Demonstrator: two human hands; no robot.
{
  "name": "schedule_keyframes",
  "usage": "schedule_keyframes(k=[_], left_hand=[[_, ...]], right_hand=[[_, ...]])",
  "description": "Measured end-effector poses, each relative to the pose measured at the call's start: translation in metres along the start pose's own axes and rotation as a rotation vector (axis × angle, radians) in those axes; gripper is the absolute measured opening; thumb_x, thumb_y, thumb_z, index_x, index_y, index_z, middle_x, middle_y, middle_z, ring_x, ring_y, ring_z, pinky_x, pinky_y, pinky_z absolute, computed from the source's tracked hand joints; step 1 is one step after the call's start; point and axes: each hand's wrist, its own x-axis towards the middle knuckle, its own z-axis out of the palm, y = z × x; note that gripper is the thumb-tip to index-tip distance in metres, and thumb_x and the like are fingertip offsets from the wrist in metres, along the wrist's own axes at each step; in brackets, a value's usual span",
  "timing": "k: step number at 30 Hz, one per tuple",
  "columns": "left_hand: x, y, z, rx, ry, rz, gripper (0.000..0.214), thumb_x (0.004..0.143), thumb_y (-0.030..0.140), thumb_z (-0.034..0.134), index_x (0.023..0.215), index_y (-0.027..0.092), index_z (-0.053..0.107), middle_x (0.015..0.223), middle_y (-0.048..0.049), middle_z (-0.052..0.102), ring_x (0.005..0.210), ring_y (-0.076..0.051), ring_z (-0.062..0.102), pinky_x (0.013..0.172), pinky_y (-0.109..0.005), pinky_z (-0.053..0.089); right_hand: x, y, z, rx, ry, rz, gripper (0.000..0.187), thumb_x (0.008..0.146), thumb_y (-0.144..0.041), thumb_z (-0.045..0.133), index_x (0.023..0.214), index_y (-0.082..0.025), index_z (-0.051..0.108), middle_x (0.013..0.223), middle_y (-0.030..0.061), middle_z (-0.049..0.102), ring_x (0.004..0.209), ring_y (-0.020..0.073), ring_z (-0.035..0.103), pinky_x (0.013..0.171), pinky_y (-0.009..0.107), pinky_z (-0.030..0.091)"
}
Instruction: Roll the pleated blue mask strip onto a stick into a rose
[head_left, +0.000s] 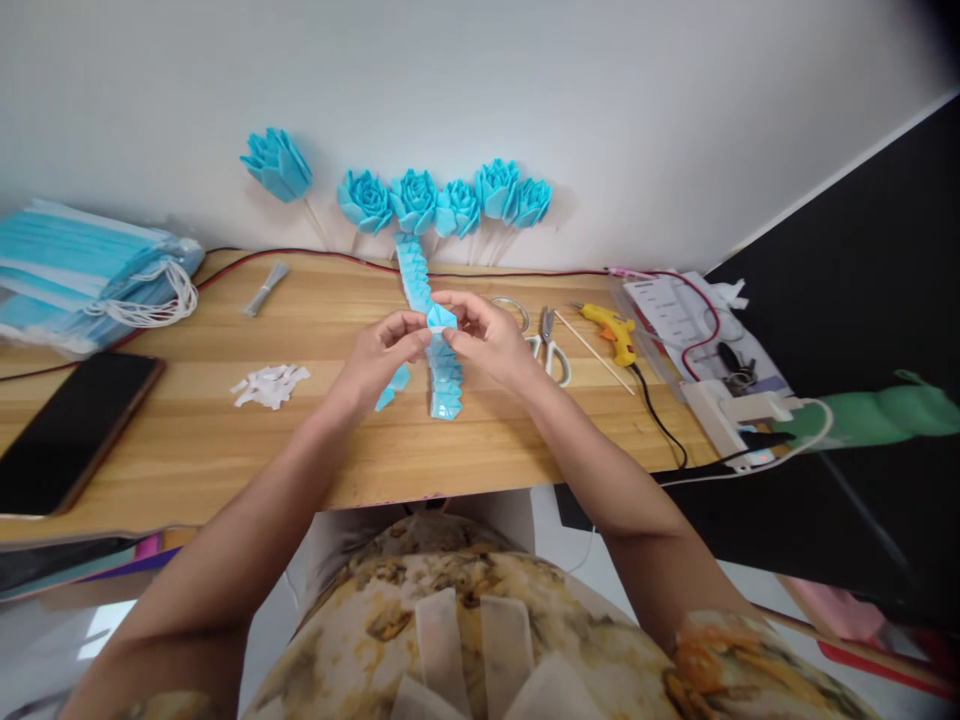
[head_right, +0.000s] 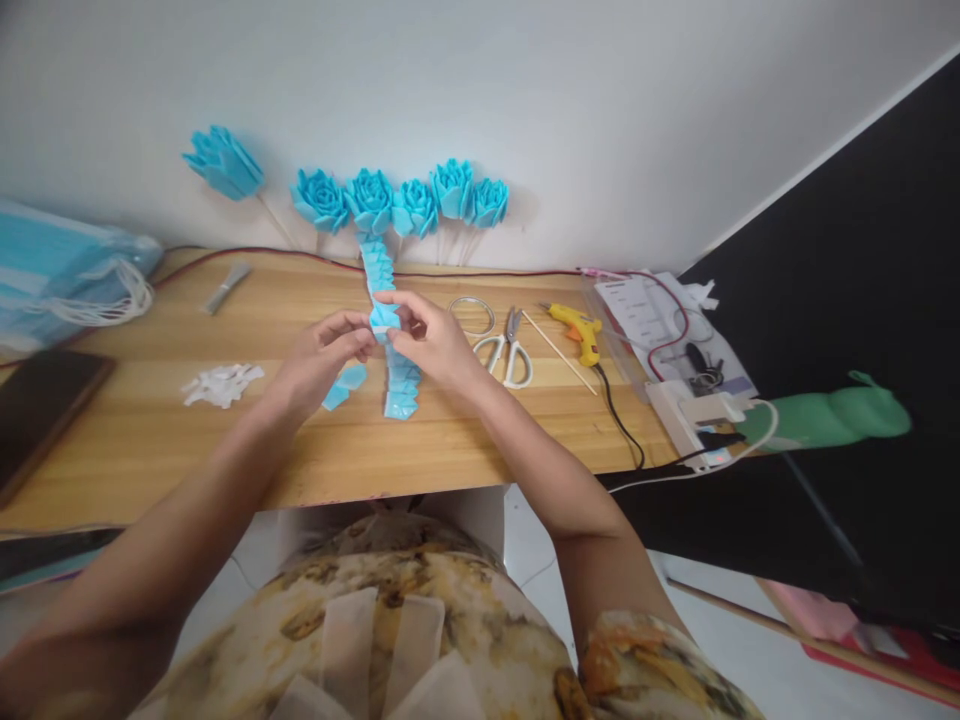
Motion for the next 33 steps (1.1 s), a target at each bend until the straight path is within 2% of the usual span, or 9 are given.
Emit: schedule_keyframes(k=[6, 9, 11, 14, 19, 26, 30, 33], left_hand=[[-0.001, -0.002, -0.001, 0.096, 0.023, -0.017, 0.033, 0.068, 0.046, 0.084, 0.071, 0.019, 0.065, 0.066, 0.0021, 0.058, 0.062, -0.011, 0.044, 0.059, -0.025, 0.038], [0.000, -0.005, -0.003, 0.103, 0.038, -0.004, 0.030, 0.070, 0.043, 0.081, 0.069, 0.019, 0.063, 0.065, 0.0020, 0.057, 0.060, -0.011, 0.043, 0.058, -0.025, 0.036], [0.000, -0.006, -0.003, 0.104, 0.057, 0.011, 0.028, 0.071, 0.040, 0.080, 0.068, 0.019, 0.063, 0.064, 0.0020, 0.056, 0.060, -0.011, 0.044, 0.057, -0.025, 0.035], [-0.001, -0.005, -0.003, 0.113, 0.037, 0.011, 0.024, 0.072, 0.038, 0.078, 0.069, 0.019, 0.063, 0.063, 0.0023, 0.055, 0.059, -0.011, 0.044, 0.056, -0.025, 0.036], [-0.003, -0.004, -0.001, 0.123, 0.023, -0.005, 0.023, 0.072, 0.037, 0.078, 0.069, 0.019, 0.064, 0.064, 0.0016, 0.055, 0.059, -0.011, 0.043, 0.054, -0.025, 0.035], [0.001, -0.007, -0.002, 0.088, -0.032, -0.021, 0.030, 0.075, 0.042, 0.075, 0.062, 0.019, 0.060, 0.059, -0.0001, 0.055, 0.057, -0.011, 0.045, 0.055, -0.024, 0.037], [0.000, -0.005, -0.002, 0.113, -0.004, -0.007, 0.030, 0.076, 0.041, 0.074, 0.061, 0.019, 0.060, 0.060, 0.0000, 0.054, 0.057, -0.011, 0.045, 0.055, -0.024, 0.037], [-0.002, -0.004, -0.001, 0.132, 0.021, 0.002, 0.029, 0.076, 0.040, 0.072, 0.061, 0.019, 0.059, 0.060, 0.0003, 0.052, 0.057, -0.011, 0.042, 0.053, -0.024, 0.035]], right_hand=[[-0.005, 0.010, 0.007, 0.132, -0.046, 0.024, 0.045, 0.084, -0.031, 0.067, 0.128, -0.024, 0.067, 0.097, 0.0010, 0.069, 0.090, 0.0175, 0.063, 0.081, 0.032, 0.053], [-0.008, 0.010, 0.003, 0.271, -0.086, 0.072, 0.043, 0.087, -0.036, 0.066, 0.129, -0.025, 0.068, 0.105, 0.0024, 0.073, 0.100, 0.0199, 0.068, 0.091, 0.036, 0.055], [-0.010, 0.009, 0.000, 0.317, -0.069, 0.109, 0.042, 0.091, -0.040, 0.062, 0.130, -0.025, 0.068, 0.107, 0.0028, 0.075, 0.103, 0.0206, 0.069, 0.094, 0.037, 0.056], [-0.012, 0.009, -0.002, 0.288, -0.023, 0.151, 0.043, 0.091, -0.044, 0.064, 0.129, -0.025, 0.068, 0.107, 0.0030, 0.075, 0.101, 0.0205, 0.069, 0.093, 0.038, 0.056], [-0.011, 0.015, 0.004, 0.241, 0.015, 0.135, 0.046, 0.084, -0.039, 0.072, 0.128, -0.024, 0.069, 0.098, 0.0008, 0.072, 0.089, 0.0172, 0.066, 0.082, 0.033, 0.056], [-0.010, 0.015, 0.005, 0.296, 0.022, 0.109, 0.045, 0.084, -0.039, 0.072, 0.126, -0.022, 0.068, 0.099, 0.0020, 0.074, 0.097, 0.0187, 0.070, 0.091, 0.036, 0.058], [-0.011, 0.016, 0.005, 0.315, 0.021, 0.128, 0.045, 0.084, -0.039, 0.072, 0.126, -0.023, 0.070, 0.107, 0.0035, 0.077, 0.103, 0.0204, 0.070, 0.096, 0.038, 0.058], [-0.011, 0.017, 0.005, 0.357, 0.006, 0.135, 0.039, 0.089, -0.040, 0.065, 0.124, -0.024, 0.072, 0.115, 0.0039, 0.077, 0.109, 0.0209, 0.069, 0.100, 0.039, 0.056]])
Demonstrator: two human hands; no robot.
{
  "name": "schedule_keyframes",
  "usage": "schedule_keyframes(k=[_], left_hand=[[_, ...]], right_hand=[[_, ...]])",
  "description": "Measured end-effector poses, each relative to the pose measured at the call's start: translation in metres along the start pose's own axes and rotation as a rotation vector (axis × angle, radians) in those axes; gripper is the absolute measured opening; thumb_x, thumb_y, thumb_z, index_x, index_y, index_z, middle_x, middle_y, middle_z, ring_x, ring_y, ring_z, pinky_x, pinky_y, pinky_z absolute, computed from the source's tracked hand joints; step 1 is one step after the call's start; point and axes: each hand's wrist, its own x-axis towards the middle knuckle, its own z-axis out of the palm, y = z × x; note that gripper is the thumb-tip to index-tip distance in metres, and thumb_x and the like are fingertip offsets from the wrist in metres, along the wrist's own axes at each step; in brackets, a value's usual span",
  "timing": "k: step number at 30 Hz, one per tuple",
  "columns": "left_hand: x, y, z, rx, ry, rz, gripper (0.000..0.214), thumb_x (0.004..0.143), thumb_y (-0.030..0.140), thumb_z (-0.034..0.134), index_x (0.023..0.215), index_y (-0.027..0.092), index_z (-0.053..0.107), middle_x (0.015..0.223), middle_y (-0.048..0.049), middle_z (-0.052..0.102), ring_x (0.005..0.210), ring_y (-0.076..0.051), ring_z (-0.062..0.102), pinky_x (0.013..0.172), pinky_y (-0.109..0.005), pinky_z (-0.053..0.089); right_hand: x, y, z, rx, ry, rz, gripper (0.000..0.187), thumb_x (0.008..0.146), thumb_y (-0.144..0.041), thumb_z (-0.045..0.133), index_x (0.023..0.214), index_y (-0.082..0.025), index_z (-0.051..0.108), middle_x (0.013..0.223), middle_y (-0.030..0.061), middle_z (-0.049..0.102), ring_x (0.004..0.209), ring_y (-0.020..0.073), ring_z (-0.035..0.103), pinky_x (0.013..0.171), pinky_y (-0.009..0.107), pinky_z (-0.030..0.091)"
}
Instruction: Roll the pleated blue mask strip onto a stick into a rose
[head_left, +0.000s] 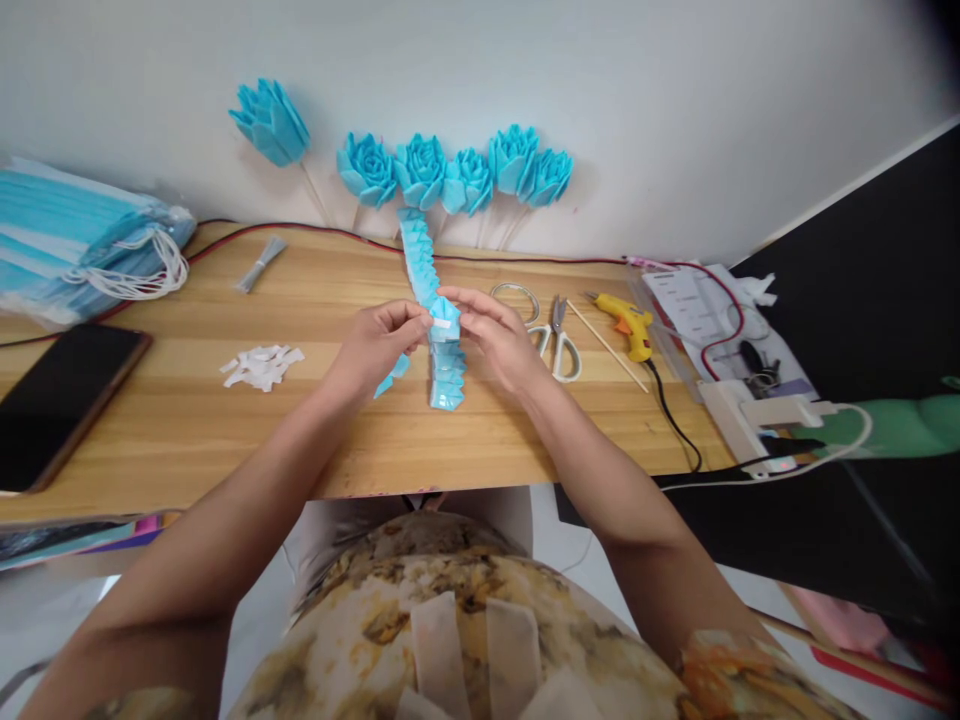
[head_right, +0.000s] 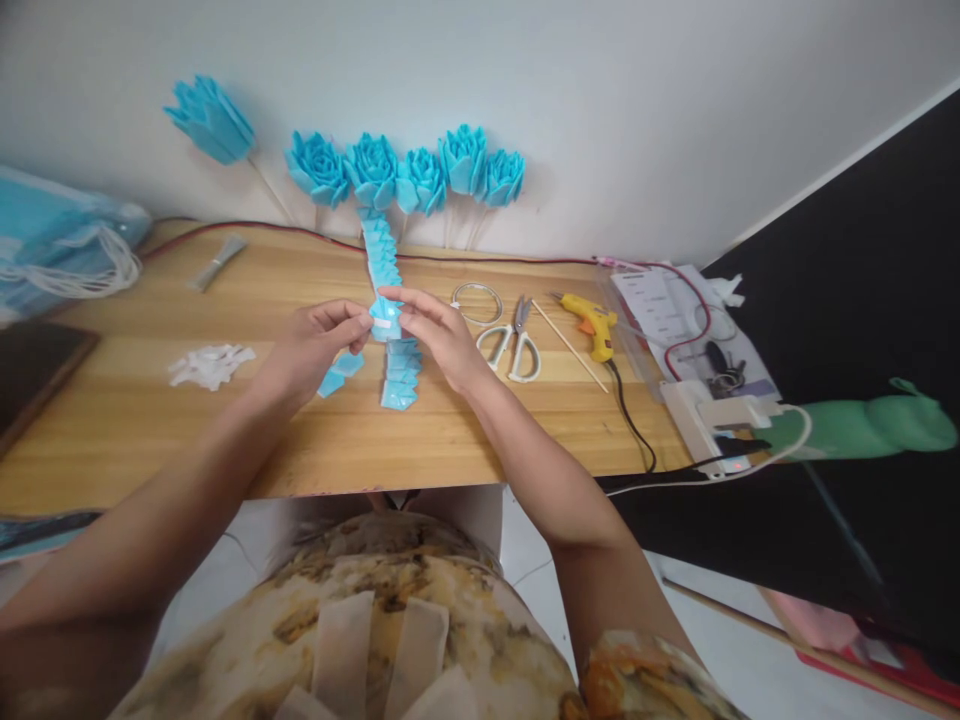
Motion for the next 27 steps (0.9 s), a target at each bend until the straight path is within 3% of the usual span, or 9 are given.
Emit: schedule_keyframes(k=[3, 7, 11, 18, 27], left_hand=[[-0.001, -0.001, 0.000, 0.023, 0.013, 0.013, 0.028, 0.077, 0.040, 0.072, 0.063, 0.019, 0.059, 0.060, 0.0009, 0.051, 0.056, -0.011, 0.041, 0.053, -0.024, 0.033], [0.000, -0.002, 0.002, 0.050, 0.007, 0.029, 0.026, 0.077, 0.039, 0.071, 0.064, 0.019, 0.060, 0.060, 0.0009, 0.052, 0.057, -0.011, 0.042, 0.053, -0.024, 0.034], [0.001, -0.001, 0.003, 0.049, -0.013, 0.040, 0.028, 0.079, 0.042, 0.070, 0.065, 0.019, 0.061, 0.063, -0.0004, 0.055, 0.060, -0.013, 0.047, 0.056, -0.025, 0.038], [0.001, -0.004, 0.003, 0.046, -0.019, 0.026, 0.015, 0.075, 0.030, 0.073, 0.070, 0.019, 0.065, 0.065, 0.0014, 0.056, 0.060, -0.011, 0.043, 0.056, -0.025, 0.034], [0.002, -0.004, 0.002, 0.017, -0.008, 0.003, 0.017, 0.075, 0.028, 0.076, 0.069, 0.019, 0.063, 0.064, 0.0026, 0.053, 0.057, -0.011, 0.041, 0.056, -0.027, 0.033]], right_hand=[[0.000, 0.000, 0.000, 0.006, -0.004, -0.004, 0.039, 0.091, -0.043, 0.063, 0.124, -0.024, 0.073, 0.117, 0.0037, 0.076, 0.110, 0.0204, 0.069, 0.101, 0.039, 0.055], [-0.001, 0.002, 0.003, -0.088, -0.015, -0.020, 0.047, 0.083, -0.040, 0.073, 0.127, -0.025, 0.070, 0.110, 0.0024, 0.075, 0.104, 0.0201, 0.068, 0.096, 0.037, 0.056], [0.000, 0.005, 0.003, -0.120, -0.011, -0.042, 0.044, 0.083, -0.036, 0.069, 0.126, -0.024, 0.069, 0.105, 0.0019, 0.073, 0.098, 0.0187, 0.067, 0.091, 0.036, 0.056], [0.001, 0.008, 0.005, -0.135, -0.029, -0.044, 0.045, 0.081, -0.031, 0.068, 0.125, -0.023, 0.070, 0.106, 0.0021, 0.075, 0.094, 0.0177, 0.067, 0.087, 0.034, 0.056], [-0.001, 0.001, 0.000, -0.145, -0.085, -0.042, 0.047, 0.085, -0.034, 0.065, 0.132, -0.026, 0.069, 0.122, 0.0034, 0.076, 0.115, 0.0219, 0.068, 0.102, 0.041, 0.055]])
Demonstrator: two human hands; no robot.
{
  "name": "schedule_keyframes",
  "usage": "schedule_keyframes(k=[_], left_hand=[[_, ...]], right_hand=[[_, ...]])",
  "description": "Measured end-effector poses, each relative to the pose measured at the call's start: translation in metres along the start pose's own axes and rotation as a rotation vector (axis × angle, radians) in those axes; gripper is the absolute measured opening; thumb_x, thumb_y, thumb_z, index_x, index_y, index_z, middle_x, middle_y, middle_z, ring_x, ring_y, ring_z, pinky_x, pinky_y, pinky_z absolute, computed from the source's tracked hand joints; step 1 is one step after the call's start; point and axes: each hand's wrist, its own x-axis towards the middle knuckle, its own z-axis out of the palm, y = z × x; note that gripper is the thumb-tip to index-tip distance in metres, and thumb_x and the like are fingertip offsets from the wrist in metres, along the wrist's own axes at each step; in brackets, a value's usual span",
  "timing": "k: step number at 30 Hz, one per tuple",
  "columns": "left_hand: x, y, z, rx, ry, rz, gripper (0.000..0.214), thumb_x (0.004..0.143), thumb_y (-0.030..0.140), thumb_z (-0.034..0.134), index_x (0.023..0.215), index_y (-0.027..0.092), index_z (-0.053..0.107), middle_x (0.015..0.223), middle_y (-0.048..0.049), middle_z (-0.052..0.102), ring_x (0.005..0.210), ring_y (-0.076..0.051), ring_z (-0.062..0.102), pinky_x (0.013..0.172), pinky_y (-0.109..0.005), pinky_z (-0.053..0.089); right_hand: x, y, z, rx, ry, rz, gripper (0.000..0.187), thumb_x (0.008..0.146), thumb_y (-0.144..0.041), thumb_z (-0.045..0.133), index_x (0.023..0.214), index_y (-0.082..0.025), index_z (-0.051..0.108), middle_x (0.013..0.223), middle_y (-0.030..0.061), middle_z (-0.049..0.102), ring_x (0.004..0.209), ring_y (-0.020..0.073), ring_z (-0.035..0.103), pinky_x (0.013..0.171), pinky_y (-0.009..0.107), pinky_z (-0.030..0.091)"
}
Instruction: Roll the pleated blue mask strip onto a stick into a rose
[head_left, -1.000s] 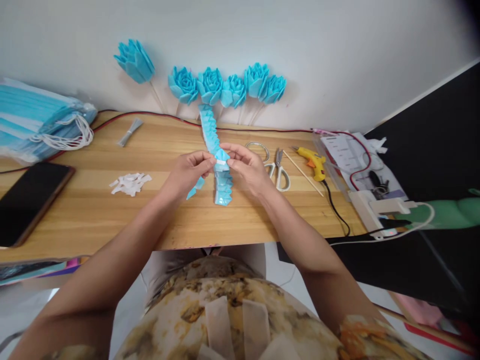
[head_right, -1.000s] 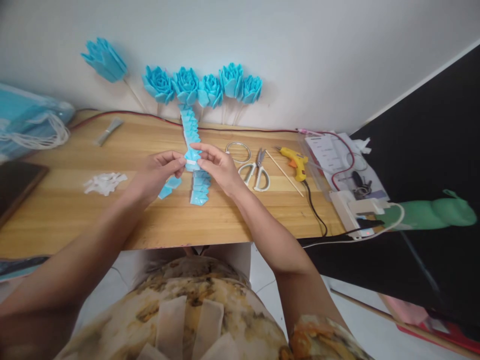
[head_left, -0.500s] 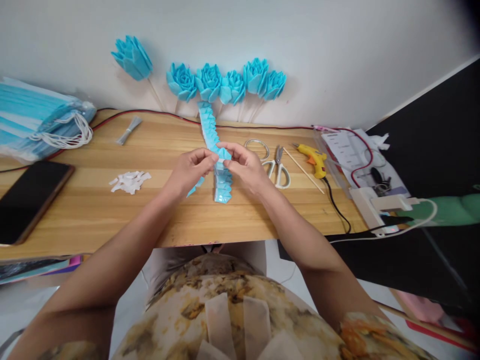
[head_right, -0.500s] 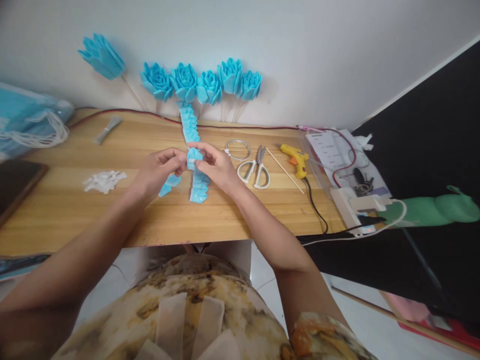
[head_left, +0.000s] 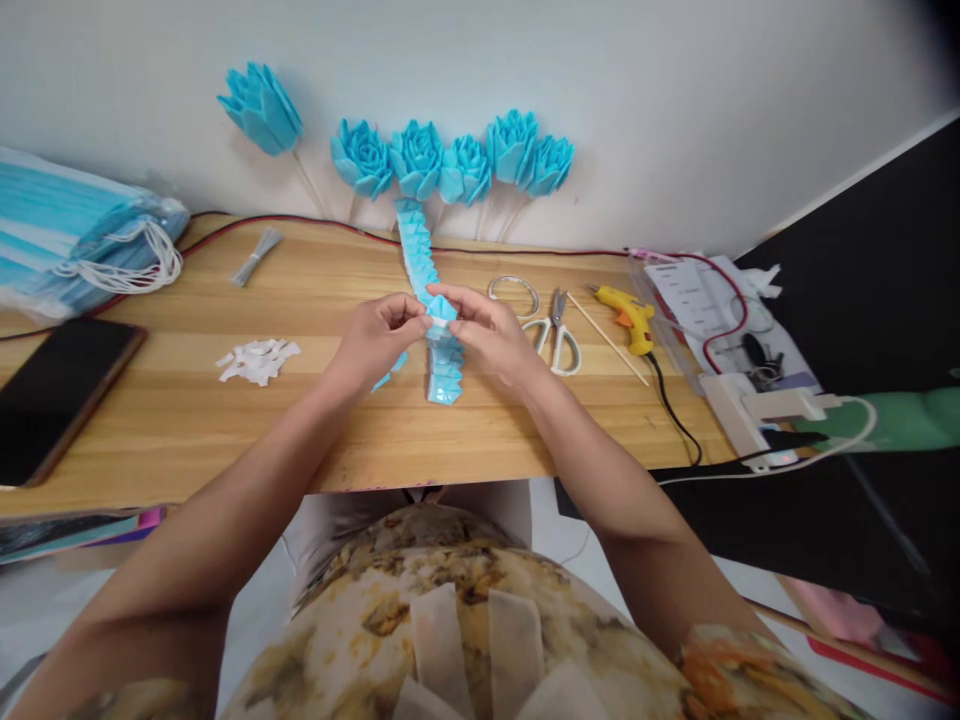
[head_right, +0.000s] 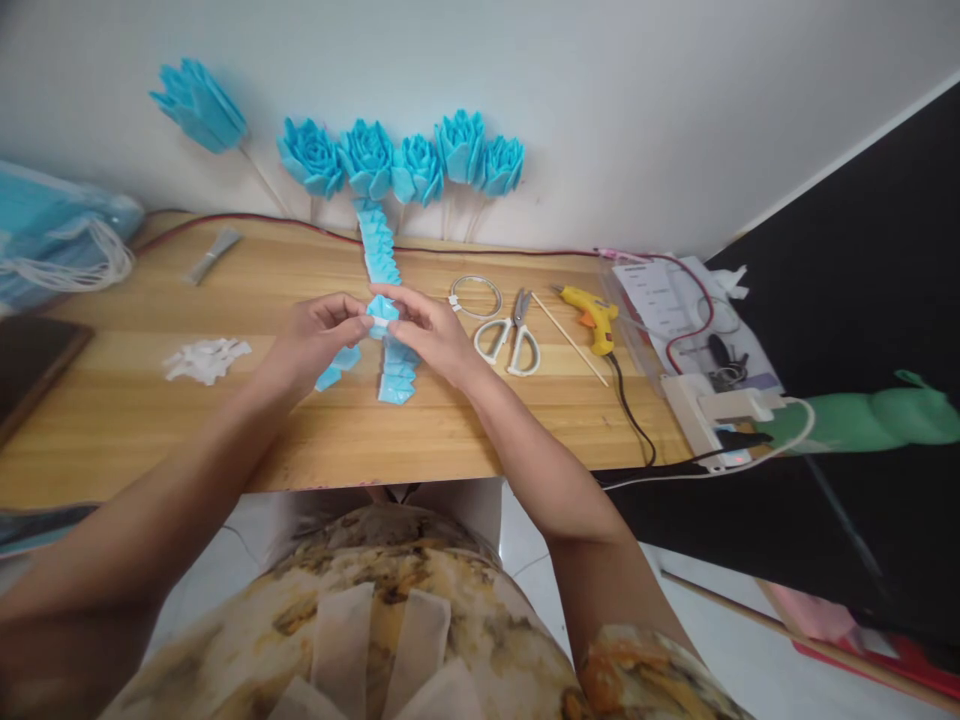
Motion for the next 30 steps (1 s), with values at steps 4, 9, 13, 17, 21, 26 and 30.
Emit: schedule_keyframes(k=[4, 9, 13, 17, 21, 26, 30], left_hand=[[0.000, -0.002, 0.001, 0.027, 0.005, 0.014, 0.015, 0.075, 0.027, 0.075, 0.069, 0.019, 0.064, 0.065, 0.0022, 0.055, 0.059, -0.011, 0.043, 0.057, -0.026, 0.033], [0.001, -0.003, 0.002, 0.064, -0.003, 0.013, 0.011, 0.076, 0.020, 0.071, 0.067, 0.019, 0.064, 0.064, 0.0014, 0.056, 0.061, -0.012, 0.045, 0.058, -0.026, 0.034], [-0.001, -0.001, 0.002, 0.035, 0.006, -0.001, 0.012, 0.080, 0.022, 0.072, 0.070, 0.020, 0.065, 0.064, 0.0024, 0.054, 0.057, -0.011, 0.041, 0.056, -0.027, 0.034], [-0.002, 0.001, 0.001, 0.015, 0.034, 0.006, 0.015, 0.078, 0.024, 0.074, 0.069, 0.020, 0.064, 0.063, 0.0029, 0.053, 0.057, -0.011, 0.041, 0.056, -0.027, 0.034], [-0.001, 0.002, 0.002, 0.025, 0.065, 0.006, 0.019, 0.076, 0.031, 0.077, 0.069, 0.020, 0.062, 0.063, 0.0037, 0.052, 0.058, -0.011, 0.043, 0.058, -0.027, 0.037], [0.000, 0.001, 0.002, 0.022, 0.074, 0.028, 0.020, 0.072, 0.035, 0.076, 0.070, 0.021, 0.062, 0.062, 0.0035, 0.055, 0.059, -0.011, 0.044, 0.059, -0.025, 0.039], [0.001, 0.000, 0.002, 0.016, 0.061, 0.039, 0.019, 0.073, 0.035, 0.074, 0.071, 0.020, 0.062, 0.062, 0.0034, 0.055, 0.058, -0.011, 0.043, 0.057, -0.025, 0.036]], right_hand=[[-0.001, -0.004, 0.001, 0.022, 0.027, 0.013, 0.044, 0.086, -0.040, 0.068, 0.128, -0.024, 0.071, 0.122, 0.0045, 0.075, 0.118, 0.0224, 0.066, 0.106, 0.042, 0.053], [0.001, 0.004, 0.004, 0.041, 0.020, 0.032, 0.047, 0.080, -0.032, 0.068, 0.126, -0.022, 0.071, 0.111, 0.0041, 0.076, 0.108, 0.0214, 0.069, 0.098, 0.040, 0.056], [0.001, 0.000, -0.001, 0.106, 0.021, 0.059, 0.045, 0.080, -0.032, 0.065, 0.123, -0.022, 0.073, 0.113, 0.0041, 0.077, 0.113, 0.0221, 0.069, 0.102, 0.040, 0.055], [0.002, -0.007, -0.006, 0.174, 0.076, 0.109, 0.035, 0.084, -0.038, 0.066, 0.115, -0.024, 0.077, 0.107, 0.0024, 0.079, 0.106, 0.0203, 0.071, 0.101, 0.039, 0.055], [0.003, -0.008, -0.004, 0.153, 0.162, 0.154, 0.025, 0.080, -0.041, 0.073, 0.096, -0.023, 0.079, 0.091, 0.0008, 0.077, 0.092, 0.0180, 0.069, 0.092, 0.034, 0.056], [0.002, -0.011, -0.002, 0.108, 0.174, 0.165, 0.021, 0.073, -0.041, 0.078, 0.078, -0.022, 0.073, 0.074, -0.0022, 0.068, 0.076, 0.0146, 0.062, 0.077, 0.029, 0.051], [0.002, -0.012, -0.001, 0.066, 0.183, 0.144, 0.019, 0.072, -0.040, 0.075, 0.071, -0.022, 0.069, 0.069, -0.0030, 0.064, 0.072, 0.0138, 0.059, 0.073, 0.029, 0.049]])
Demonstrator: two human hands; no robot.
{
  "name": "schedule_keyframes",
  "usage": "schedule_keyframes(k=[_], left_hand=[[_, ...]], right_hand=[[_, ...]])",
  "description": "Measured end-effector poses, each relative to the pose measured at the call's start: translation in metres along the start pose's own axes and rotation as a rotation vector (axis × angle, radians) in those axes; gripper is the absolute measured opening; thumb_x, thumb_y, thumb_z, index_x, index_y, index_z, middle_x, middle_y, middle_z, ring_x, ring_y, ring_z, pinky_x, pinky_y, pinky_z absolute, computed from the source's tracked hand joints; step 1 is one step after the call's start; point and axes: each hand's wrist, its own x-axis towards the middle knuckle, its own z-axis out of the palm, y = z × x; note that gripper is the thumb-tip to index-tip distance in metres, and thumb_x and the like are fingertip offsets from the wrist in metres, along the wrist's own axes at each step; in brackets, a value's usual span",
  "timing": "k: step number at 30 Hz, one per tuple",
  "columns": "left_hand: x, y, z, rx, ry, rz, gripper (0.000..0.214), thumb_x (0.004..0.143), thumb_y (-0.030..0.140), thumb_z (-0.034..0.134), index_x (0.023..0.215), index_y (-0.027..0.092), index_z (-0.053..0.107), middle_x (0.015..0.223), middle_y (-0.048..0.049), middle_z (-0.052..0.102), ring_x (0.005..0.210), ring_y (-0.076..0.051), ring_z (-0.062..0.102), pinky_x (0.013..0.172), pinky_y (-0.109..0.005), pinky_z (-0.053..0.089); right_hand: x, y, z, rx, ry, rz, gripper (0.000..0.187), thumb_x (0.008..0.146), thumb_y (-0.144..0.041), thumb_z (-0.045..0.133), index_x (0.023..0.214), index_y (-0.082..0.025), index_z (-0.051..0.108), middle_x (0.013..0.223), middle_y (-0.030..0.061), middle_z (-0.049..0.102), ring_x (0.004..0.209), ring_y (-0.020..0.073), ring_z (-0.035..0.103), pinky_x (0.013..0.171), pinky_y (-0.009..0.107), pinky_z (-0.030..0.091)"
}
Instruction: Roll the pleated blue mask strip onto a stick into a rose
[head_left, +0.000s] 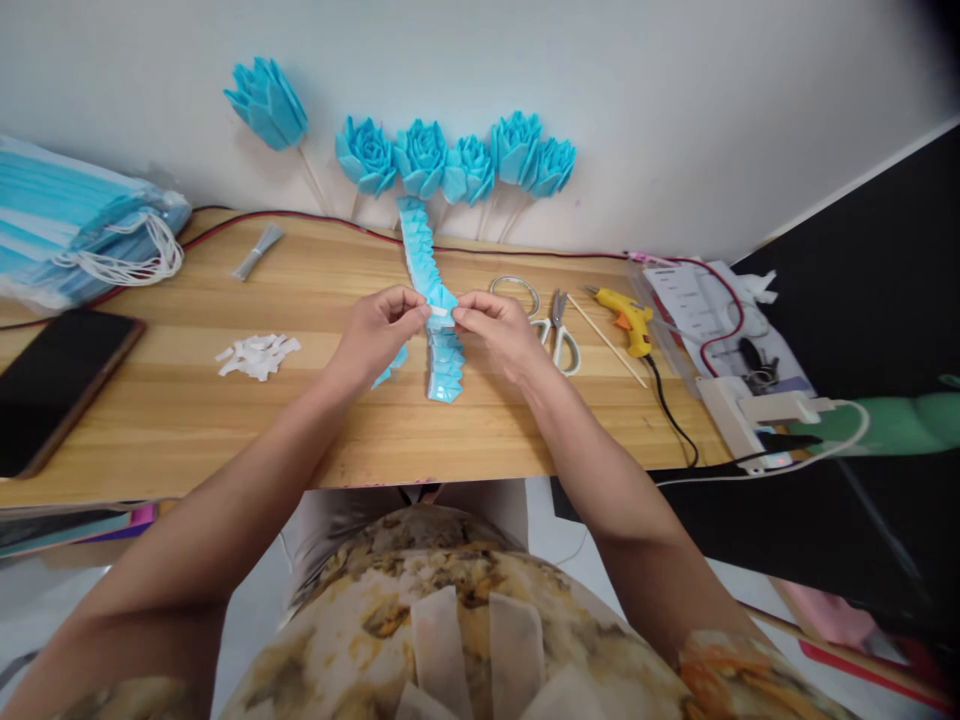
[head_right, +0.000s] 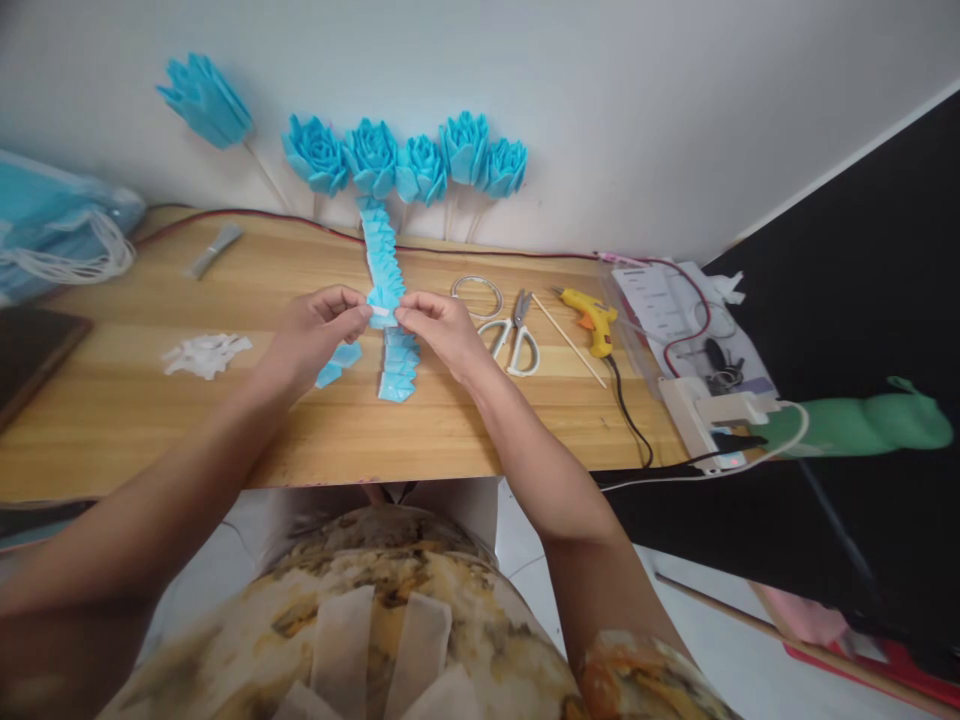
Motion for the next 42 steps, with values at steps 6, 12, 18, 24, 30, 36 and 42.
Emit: schedule_keyframes(k=[6, 12, 18, 24, 30, 36, 42], left_hand=[[0.002, -0.003, -0.002, -0.016, 0.003, -0.023, 0.014, 0.077, 0.030, 0.069, 0.071, 0.019, 0.062, 0.059, 0.0030, 0.052, 0.056, -0.011, 0.042, 0.055, -0.024, 0.034], [0.003, -0.003, -0.003, -0.022, -0.019, -0.041, 0.014, 0.076, 0.025, 0.069, 0.067, 0.019, 0.060, 0.059, 0.0027, 0.053, 0.055, -0.010, 0.042, 0.055, -0.024, 0.035], [0.005, -0.007, -0.003, 0.019, 0.053, -0.004, 0.013, 0.081, 0.025, 0.069, 0.071, 0.019, 0.064, 0.058, 0.0033, 0.053, 0.054, -0.011, 0.043, 0.052, -0.024, 0.034], [0.000, -0.007, -0.002, 0.162, 0.243, 0.239, 0.011, 0.088, 0.023, 0.067, 0.078, 0.020, 0.065, 0.068, 0.0029, 0.060, 0.061, -0.011, 0.050, 0.058, -0.024, 0.040], [-0.002, -0.012, 0.000, 0.440, 0.196, 0.488, 0.007, 0.088, 0.019, 0.069, 0.082, 0.021, 0.072, 0.067, 0.0031, 0.061, 0.061, -0.012, 0.052, 0.062, -0.028, 0.040], [0.001, -0.015, -0.002, 0.508, 0.184, 0.489, 0.010, 0.089, 0.018, 0.067, 0.088, 0.022, 0.076, 0.069, 0.0019, 0.062, 0.066, -0.014, 0.056, 0.068, -0.029, 0.043], [-0.003, -0.009, -0.001, 0.482, 0.164, 0.378, 0.009, 0.089, 0.024, 0.069, 0.091, 0.024, 0.078, 0.067, 0.0024, 0.058, 0.064, -0.015, 0.053, 0.066, -0.030, 0.040]], right_hand=[[0.002, 0.005, -0.002, 0.049, -0.018, -0.023, 0.019, 0.076, -0.040, 0.072, 0.073, -0.021, 0.072, 0.074, -0.0011, 0.069, 0.074, 0.0142, 0.062, 0.076, 0.029, 0.051], [0.002, 0.004, -0.004, 0.045, -0.040, -0.003, 0.021, 0.077, -0.042, 0.072, 0.074, -0.021, 0.074, 0.076, 0.0004, 0.070, 0.076, 0.0149, 0.062, 0.077, 0.029, 0.052], [0.000, 0.000, -0.002, -0.015, -0.083, -0.009, 0.020, 0.073, -0.040, 0.075, 0.073, -0.021, 0.072, 0.072, -0.0011, 0.070, 0.071, 0.0133, 0.059, 0.073, 0.028, 0.049], [0.002, 0.005, 0.001, -0.034, 0.037, -0.085, 0.020, 0.075, -0.041, 0.073, 0.074, -0.021, 0.071, 0.074, -0.0001, 0.072, 0.072, 0.0146, 0.063, 0.071, 0.028, 0.050], [0.002, 0.012, 0.003, -0.149, 0.097, -0.179, 0.020, 0.080, -0.040, 0.070, 0.079, -0.021, 0.075, 0.079, 0.0004, 0.077, 0.075, 0.0161, 0.068, 0.071, 0.029, 0.052], [-0.002, 0.011, 0.005, -0.214, 0.127, -0.222, 0.020, 0.081, -0.039, 0.070, 0.083, -0.021, 0.079, 0.083, 0.0013, 0.079, 0.081, 0.0185, 0.072, 0.077, 0.031, 0.055], [-0.006, 0.000, 0.007, -0.322, 0.130, -0.232, 0.015, 0.082, -0.033, 0.067, 0.080, -0.021, 0.076, 0.084, 0.0017, 0.079, 0.083, 0.0193, 0.071, 0.082, 0.033, 0.054]])
